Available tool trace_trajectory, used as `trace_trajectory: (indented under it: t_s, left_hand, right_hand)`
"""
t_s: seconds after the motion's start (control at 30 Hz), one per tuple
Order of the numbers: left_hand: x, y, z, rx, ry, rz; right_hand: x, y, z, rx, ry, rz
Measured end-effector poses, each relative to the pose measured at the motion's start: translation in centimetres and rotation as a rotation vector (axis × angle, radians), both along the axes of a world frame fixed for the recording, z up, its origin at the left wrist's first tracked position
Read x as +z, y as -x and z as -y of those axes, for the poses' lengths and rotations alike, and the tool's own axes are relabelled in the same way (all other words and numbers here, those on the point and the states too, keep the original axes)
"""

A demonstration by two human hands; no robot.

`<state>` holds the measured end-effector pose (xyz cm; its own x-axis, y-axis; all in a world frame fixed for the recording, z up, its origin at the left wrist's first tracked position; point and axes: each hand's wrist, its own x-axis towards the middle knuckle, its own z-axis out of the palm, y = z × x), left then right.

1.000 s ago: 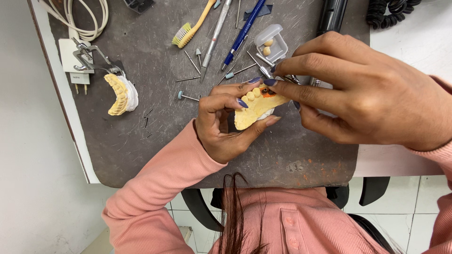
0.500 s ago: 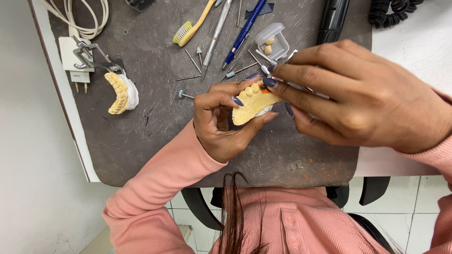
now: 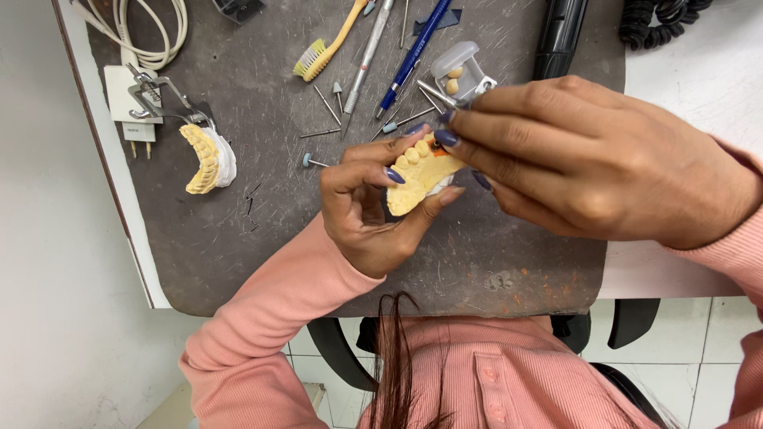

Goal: The person holds a plaster dental model with a wax occlusion rim and places artificial denture teeth onto it, pressing each tooth into position by hand and with a small metal instrument. They pick teeth one at a time from a small plastic box, adjust their placement on the wax, and at the end mount the model into a metal articulator on the bench.

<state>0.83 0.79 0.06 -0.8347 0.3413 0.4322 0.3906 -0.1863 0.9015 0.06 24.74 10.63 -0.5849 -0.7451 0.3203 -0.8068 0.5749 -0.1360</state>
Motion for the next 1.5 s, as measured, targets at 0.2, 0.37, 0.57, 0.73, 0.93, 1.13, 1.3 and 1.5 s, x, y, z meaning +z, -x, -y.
trace_trajectory:
  t_s: [0.2, 0.37, 0.57, 0.73, 0.93, 1.13, 1.3, 1.5]
  left_hand:
    - [0.1, 0.2, 0.1, 0.01, -0.001, -0.101]
    - [0.3, 0.2, 0.1, 0.009, -0.011, -0.081]
    - [0.2, 0.3, 0.4, -0.021, 0.007, -0.096]
    - [-0.1, 0.5, 0.2, 0.012, -0.068, -0.135]
    - [-0.1, 0.4, -0.1, 0.068, -0.094, -0.281]
    - [0.0, 1.3, 0.3, -0.043, -0.056, -0.396]
    - [0.4, 1.9, 0.1, -0.108, 0.136, -0.384]
    - [0.3, 1.5, -1.6, -0.12, -0.075, -0.134]
  right_hand:
    - [0.8, -0.4, 0.1, -0.046, 0.185, 0.163]
    - [0.9, -0.3, 0.0, -0.015, 0.17, 0.087]
    - [0.6, -0.3, 0.2, 0.06, -0.01, -0.17]
    - [0.7, -0.5, -0.1, 0.026, 0.149, -0.032]
    - [1.7, -1.4, -0.3, -0.226, 0.451, 0.179]
    - [0.7, -1.9, 0.2, -0.393, 0.557, 0.717]
    - [-0.1, -2.5, 0.4, -0.499, 0.496, 0.701]
    - [0.0, -2.2, 0.8, -0.36, 0.573, 0.601]
